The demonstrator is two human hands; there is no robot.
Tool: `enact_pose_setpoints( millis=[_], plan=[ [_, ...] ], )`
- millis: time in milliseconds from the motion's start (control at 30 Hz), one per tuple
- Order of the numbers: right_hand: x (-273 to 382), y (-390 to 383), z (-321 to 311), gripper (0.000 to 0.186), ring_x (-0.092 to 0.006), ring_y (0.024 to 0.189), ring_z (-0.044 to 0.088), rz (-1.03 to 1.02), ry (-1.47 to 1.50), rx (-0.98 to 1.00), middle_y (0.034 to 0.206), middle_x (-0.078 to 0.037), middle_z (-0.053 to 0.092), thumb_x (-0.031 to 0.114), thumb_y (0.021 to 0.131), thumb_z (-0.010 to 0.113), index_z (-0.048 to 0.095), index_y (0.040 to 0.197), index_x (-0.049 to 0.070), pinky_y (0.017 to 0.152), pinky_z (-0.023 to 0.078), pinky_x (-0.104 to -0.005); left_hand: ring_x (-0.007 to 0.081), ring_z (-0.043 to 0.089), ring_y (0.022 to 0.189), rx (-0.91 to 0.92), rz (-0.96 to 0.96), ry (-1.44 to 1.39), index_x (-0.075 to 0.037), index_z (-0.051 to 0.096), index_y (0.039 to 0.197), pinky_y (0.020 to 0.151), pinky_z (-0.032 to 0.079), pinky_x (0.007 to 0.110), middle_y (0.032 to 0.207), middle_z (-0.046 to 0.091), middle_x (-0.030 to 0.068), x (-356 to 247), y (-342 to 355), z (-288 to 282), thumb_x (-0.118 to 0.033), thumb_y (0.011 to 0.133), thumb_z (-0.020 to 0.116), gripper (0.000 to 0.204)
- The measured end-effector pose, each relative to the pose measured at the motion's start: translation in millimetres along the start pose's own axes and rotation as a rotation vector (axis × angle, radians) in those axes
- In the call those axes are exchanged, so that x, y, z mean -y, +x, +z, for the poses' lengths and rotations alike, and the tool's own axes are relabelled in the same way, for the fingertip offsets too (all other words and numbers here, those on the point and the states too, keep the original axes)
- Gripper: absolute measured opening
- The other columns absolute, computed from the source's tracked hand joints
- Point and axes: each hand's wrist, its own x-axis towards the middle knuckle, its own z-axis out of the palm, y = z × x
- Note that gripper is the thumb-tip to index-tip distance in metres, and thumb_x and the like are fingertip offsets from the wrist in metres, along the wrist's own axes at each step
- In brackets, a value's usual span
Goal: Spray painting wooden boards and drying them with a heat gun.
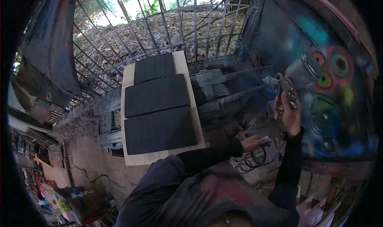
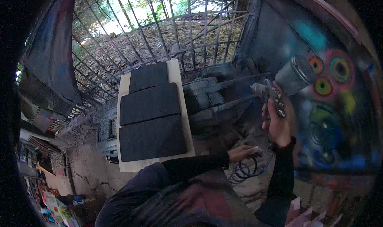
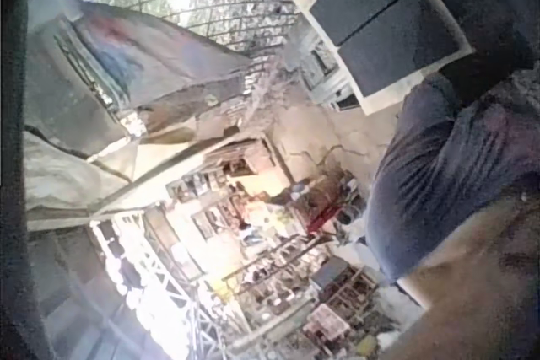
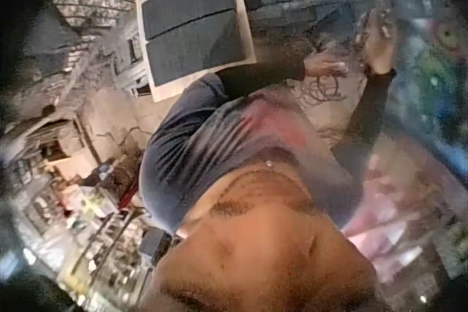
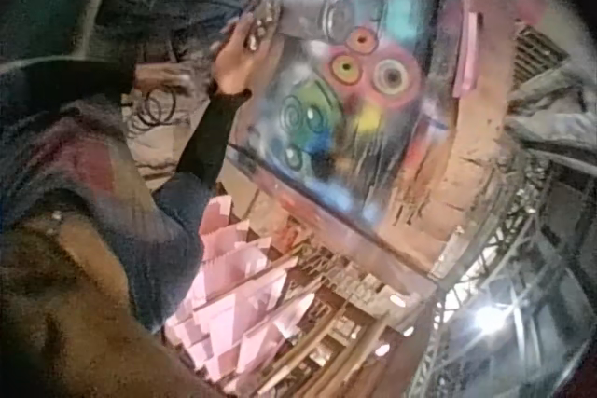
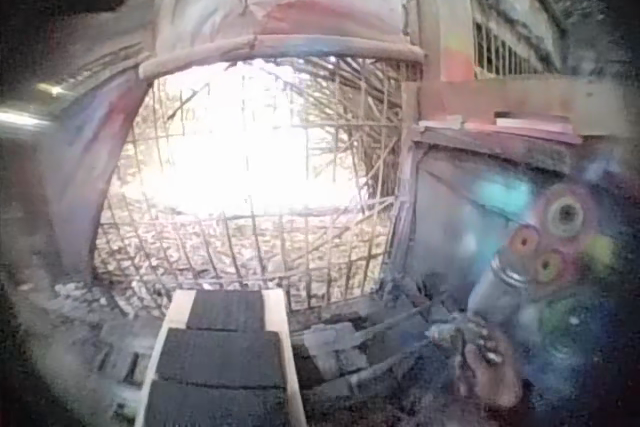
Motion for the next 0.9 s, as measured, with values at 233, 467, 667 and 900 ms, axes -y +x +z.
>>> enact_pose_setpoints(
  millis=[233, 467, 667, 900],
  plan=[
    [71, 27, 94, 0.053, -0.0103, 0.07, 0.056, 0.07, -0.138, 0.011, 0.084, -0.002, 0.058, 0.029, 0.097, 0.057, 0.039, 0.147, 0.022, 0.046, 0.048, -0.0248, 0.0163, 0.06, 0.105, 0.031, 0.605, -0.215, 0.0, 0.054, 0.13, 0.094, 0.048, 0.031, 0.116, 0.063, 0.0082, -75, -62, -27, -0.03, 0.103, 0.047, 0.041],
    [101, 84, 179, 0.046, -0.0096, 0.063, 0.058, -0.004, -0.192, 0.089, 0.08, -0.002, 0.061, 0.027, 0.097, 0.057, 0.047, 0.142, 0.023, 0.045, 0.048, -0.0257, 0.0126, 0.067, 0.079, -0.057, 0.688, -0.344, 0.0, 0.062, 0.115, 0.075, 0.057, 0.028, 0.096, 0.068, 0.0051, -159, -127, -63, -0.023, 0.1, 0.054, 0.028],
    [109, 128, 233, 0.037, -0.0124, 0.062, 0.063, -0.055, -0.281, 0.133, 0.08, -0.005, 0.066, 0.035, 0.096, 0.059, 0.055, 0.124, 0.012, 0.043, 0.048, -0.0273, 0.0114, 0.064, 0.071, -0.143, 0.764, -0.398, -0.001, 0.064, 0.101, 0.07, 0.057, 0.029, 0.084, 0.066, 0.0028, -194, -164, -97, -0.024, 0.098, 0.058, 0.024],
    [116, 158, 275, 0.032, -0.0127, 0.06, 0.063, -0.081, -0.364, 0.155, 0.076, -0.004, 0.065, 0.039, 0.096, 0.057, 0.059, 0.108, 0.009, 0.044, 0.049, -0.0269, 0.0178, 0.064, 0.09, -0.137, 0.716, -0.341, -0.002, 0.061, 0.113, 0.082, 0.053, 0.036, 0.103, 0.066, 0.0095, -196, -177, -141, -0.04, 0.101, 0.047, 0.042]
  ],
)
